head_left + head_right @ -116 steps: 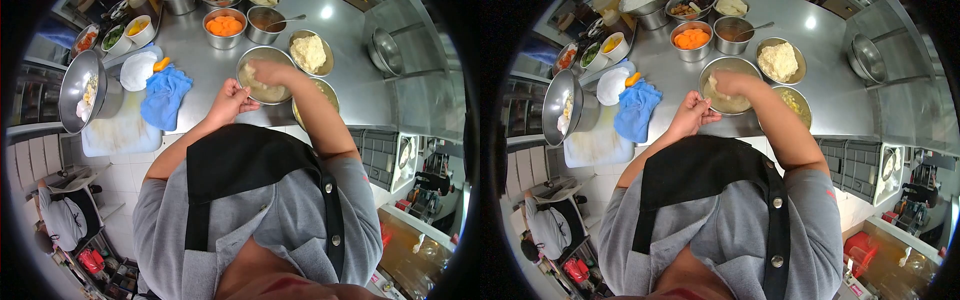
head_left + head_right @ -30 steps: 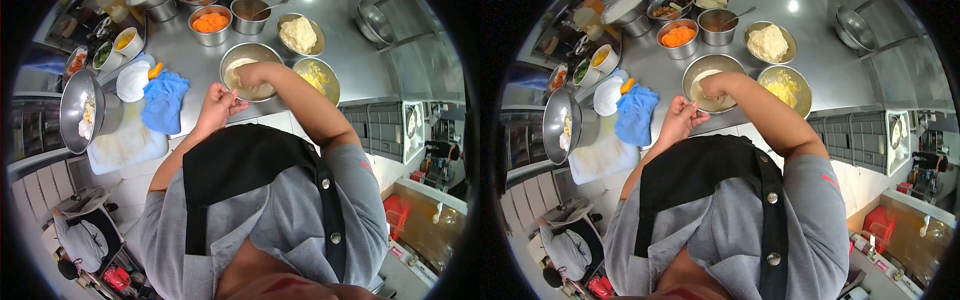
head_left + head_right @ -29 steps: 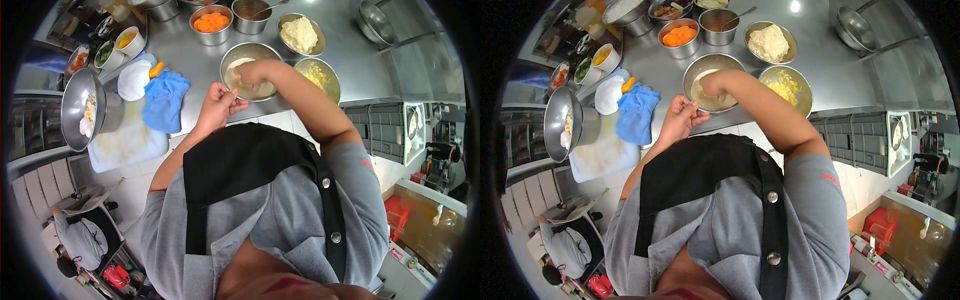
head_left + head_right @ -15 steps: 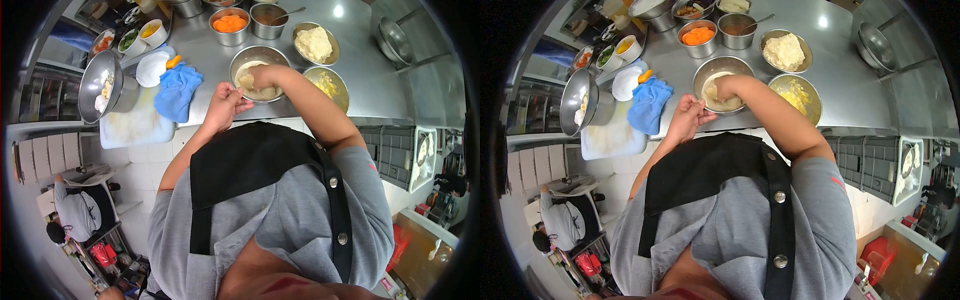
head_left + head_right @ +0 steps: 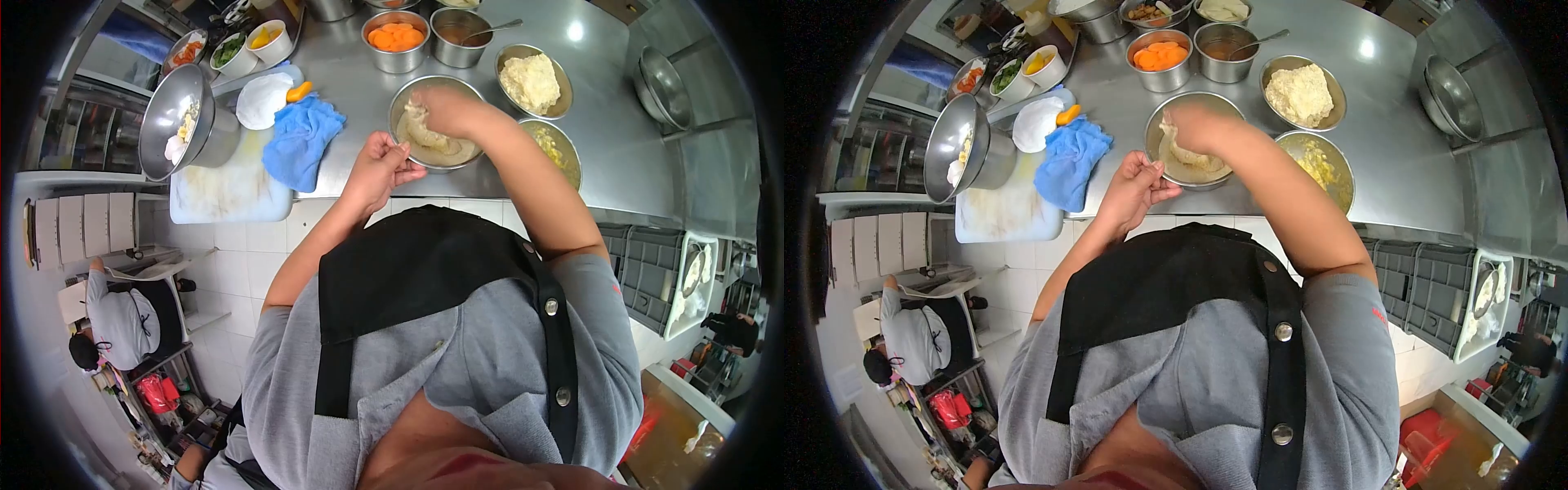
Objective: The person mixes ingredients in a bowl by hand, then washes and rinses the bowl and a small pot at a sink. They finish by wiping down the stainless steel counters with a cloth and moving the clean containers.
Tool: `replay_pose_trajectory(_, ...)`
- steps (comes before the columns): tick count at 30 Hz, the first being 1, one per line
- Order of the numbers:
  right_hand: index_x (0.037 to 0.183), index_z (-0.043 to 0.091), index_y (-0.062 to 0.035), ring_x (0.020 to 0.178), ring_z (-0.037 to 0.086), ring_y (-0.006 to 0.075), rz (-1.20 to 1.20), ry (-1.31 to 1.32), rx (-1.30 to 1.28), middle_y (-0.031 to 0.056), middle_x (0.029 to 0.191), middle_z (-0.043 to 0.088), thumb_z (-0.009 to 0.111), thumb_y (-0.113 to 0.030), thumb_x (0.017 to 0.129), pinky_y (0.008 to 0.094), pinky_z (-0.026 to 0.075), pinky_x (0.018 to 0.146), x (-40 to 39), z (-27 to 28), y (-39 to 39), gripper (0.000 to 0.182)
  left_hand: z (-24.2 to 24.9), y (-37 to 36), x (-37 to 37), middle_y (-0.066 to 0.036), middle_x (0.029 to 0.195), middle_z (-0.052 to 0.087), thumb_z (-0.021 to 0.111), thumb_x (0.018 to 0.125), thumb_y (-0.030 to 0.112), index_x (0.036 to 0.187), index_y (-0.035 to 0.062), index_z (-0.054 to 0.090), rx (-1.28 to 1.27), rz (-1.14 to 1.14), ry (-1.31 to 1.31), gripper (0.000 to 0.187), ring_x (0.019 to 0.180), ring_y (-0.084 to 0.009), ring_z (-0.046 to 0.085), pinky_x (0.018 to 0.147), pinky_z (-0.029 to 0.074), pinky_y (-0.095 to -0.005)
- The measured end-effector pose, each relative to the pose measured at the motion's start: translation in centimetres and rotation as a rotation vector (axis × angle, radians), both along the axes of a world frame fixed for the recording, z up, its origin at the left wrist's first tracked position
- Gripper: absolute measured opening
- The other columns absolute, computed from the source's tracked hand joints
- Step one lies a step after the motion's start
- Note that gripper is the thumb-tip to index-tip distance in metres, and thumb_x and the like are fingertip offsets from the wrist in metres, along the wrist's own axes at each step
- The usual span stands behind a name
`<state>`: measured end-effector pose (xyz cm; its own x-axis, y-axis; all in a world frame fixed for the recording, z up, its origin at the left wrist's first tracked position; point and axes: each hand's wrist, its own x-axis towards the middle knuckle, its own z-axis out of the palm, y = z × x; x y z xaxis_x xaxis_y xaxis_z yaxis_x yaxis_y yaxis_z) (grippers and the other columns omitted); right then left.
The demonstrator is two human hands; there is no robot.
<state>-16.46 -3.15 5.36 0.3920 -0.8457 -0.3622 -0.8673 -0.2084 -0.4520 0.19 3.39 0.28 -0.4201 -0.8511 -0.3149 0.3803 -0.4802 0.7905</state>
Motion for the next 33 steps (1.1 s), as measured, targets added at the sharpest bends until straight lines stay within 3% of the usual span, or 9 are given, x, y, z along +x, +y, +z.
replay_pose_trajectory(5, 0.108, 0.056, -0.0013, 0.091, 0.061, 0.0304, 0.09, 0.13, -0.028, 0.0206, 0.105, 0.059, 0.052, -0.011, 0.076, 0.0384, 0.049, 0.075, 0.3, -6.3, 0.0, 0.033, 0.1, 0.1, -0.1, -0.004, 0.07, 0.048, 0.05, 0.089, 0.008, 0.086, 0.0078, 0.036, -0.008, -0.008, 0.01, 0.014, 0.07, -0.0204, 0.061, 0.071, 0.055, -0.0362)
replay_pose_trajectory(8, 0.114, 0.052, -0.0031, 0.093, 0.059, 0.029, 0.157, 0.15, 0.296, 0.0211, 0.104, 0.059, 0.046, -0.009, 0.078, 0.0371, 0.047, 0.078, 1.1, -0.6, -1.7, 0.036, -0.1, 0.2, 0.0, -0.004, 0.07, 0.048, 0.049, 0.089, 0.008, 0.086, 0.0079, 0.036, -0.01, -0.014, 0.006, 0.014, 0.071, -0.0203, 0.061, 0.071, 0.055, -0.036)
replay_pose_trajectory(9, 0.114, 0.052, -0.0034, 0.091, 0.06, 0.0292, 0.051, -0.046, 0.275, 0.0203, 0.104, 0.059, 0.045, -0.01, 0.079, 0.0375, 0.047, 0.077, 0.5, -0.5, -2.0, 0.036, 0.0, 0.2, 0.0, -0.004, 0.071, 0.048, 0.049, 0.089, 0.008, 0.087, 0.0079, 0.036, -0.012, -0.017, 0.003, 0.014, 0.071, -0.0203, 0.061, 0.072, 0.055, -0.0358)
replay_pose_trajectory(12, 0.115, 0.052, -0.005, 0.092, 0.06, 0.0301, 0.098, 0.153, 0.269, 0.0194, 0.104, 0.06, 0.046, -0.012, 0.079, 0.0371, 0.047, 0.078, 0.8, -0.9, -1.2, 0.037, -0.3, 0.1, 0.1, -0.005, 0.071, 0.048, 0.049, 0.089, 0.008, 0.087, 0.0078, 0.036, -0.016, -0.025, 0.011, 0.013, 0.072, -0.0205, 0.061, 0.072, 0.055, -0.0354)
replay_pose_trajectory(13, 0.116, 0.052, -0.0045, 0.093, 0.06, 0.0304, 0.12, 0.158, 0.063, 0.0198, 0.104, 0.06, 0.046, -0.013, 0.079, 0.0369, 0.047, 0.078, 0.8, -3.3, 0.5, 0.038, -0.4, 0.0, 0.1, -0.005, 0.072, 0.049, 0.049, 0.089, 0.008, 0.087, 0.0077, 0.035, -0.018, -0.033, 0.014, 0.013, 0.073, -0.0206, 0.061, 0.071, 0.055, -0.0353)
replay_pose_trajectory(16, 0.116, 0.051, -0.0013, 0.096, 0.059, 0.0309, 0.158, 0.173, 0.225, 0.0198, 0.108, 0.058, 0.046, -0.013, 0.08, 0.0381, 0.047, 0.079, 0.1, -2.5, -1.2, 0.038, -0.2, 0.1, 0.2, -0.007, 0.074, 0.05, 0.048, 0.089, 0.008, 0.087, 0.0072, 0.035, -0.026, -0.038, 0.005, 0.013, 0.073, -0.0209, 0.061, 0.071, 0.055, -0.0349)
replay_pose_trajectory(20, 0.112, 0.051, 0.0034, 0.099, 0.057, 0.0307, -0.058, 0.161, 0.207, 0.0219, 0.109, 0.057, 0.054, -0.013, 0.076, 0.039, 0.046, 0.081, -1.1, -3.1, -2.4, 0.04, 0.0, 0.1, 0.2, -0.008, 0.076, 0.051, 0.048, 0.09, 0.008, 0.087, 0.007, 0.035, -0.015, -0.038, -0.004, 0.013, 0.074, -0.021, 0.061, 0.071, 0.055, -0.0348)
replay_pose_trajectory(26, 0.116, 0.048, 0.0032, 0.1, 0.057, 0.0307, 0.041, 0.281, 0.252, 0.023, 0.111, 0.055, 0.065, -0.021, 0.068, 0.0376, 0.046, 0.082, 0.2, -4.2, -1.0, 0.056, -0.5, 0.1, 0.1, -0.008, 0.076, 0.051, 0.048, 0.09, 0.009, 0.087, 0.0071, 0.036, -0.013, -0.031, 0.017, 0.013, 0.074, -0.0204, 0.06, 0.073, 0.055, -0.0354)
replay_pose_trajectory(33, 0.118, 0.045, 0.0019, 0.101, 0.055, 0.0314, -0.112, 0.04, 0.182, 0.0221, 0.112, 0.054, 0.065, -0.016, 0.067, 0.0371, 0.044, 0.084, -0.4, -2.3, 0.4, 0.058, 0.1, 0.0, 0.1, -0.004, 0.071, 0.047, 0.048, 0.09, 0.009, 0.084, 0.0078, 0.037, 0.004, -0.045, 0.003, 0.012, 0.073, -0.0194, 0.059, 0.073, 0.055, -0.0364)
